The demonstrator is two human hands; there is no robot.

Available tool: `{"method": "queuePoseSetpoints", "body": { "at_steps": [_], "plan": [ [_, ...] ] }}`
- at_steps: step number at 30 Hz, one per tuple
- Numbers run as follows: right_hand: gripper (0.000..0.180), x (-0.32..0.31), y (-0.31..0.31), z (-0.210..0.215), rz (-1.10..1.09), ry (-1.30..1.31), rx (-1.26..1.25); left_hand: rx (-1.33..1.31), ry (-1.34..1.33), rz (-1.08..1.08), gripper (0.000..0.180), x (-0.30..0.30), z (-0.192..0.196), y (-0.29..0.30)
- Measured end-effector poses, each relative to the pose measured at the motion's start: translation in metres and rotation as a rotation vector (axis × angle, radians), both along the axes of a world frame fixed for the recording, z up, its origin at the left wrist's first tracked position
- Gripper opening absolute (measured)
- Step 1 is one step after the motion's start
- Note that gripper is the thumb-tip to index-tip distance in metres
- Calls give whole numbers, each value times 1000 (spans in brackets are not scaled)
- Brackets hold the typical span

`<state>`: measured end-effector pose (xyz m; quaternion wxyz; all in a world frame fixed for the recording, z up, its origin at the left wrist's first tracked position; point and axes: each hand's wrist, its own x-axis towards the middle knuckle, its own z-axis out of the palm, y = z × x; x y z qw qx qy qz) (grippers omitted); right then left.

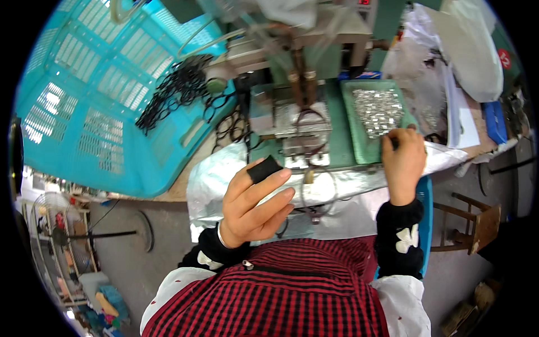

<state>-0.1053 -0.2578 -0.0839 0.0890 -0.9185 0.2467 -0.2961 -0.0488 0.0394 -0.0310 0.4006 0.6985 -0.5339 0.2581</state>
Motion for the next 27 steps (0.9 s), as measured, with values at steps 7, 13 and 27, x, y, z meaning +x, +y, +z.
{"method": "queuePoseSetpoints", "body": {
  "at_steps": [7, 13, 27],
  "plan": [
    [8, 6, 4, -8, 157, -257, 127, -377, 150, 624, 14, 11, 38, 71],
    [12, 23, 10, -10, 188, -337, 562, 214, 690, 509, 17, 102, -23, 46],
    [12, -10, 31, 40, 408, -402, 624, -256, 1126, 147, 52, 89, -24, 87]
  ]
}}
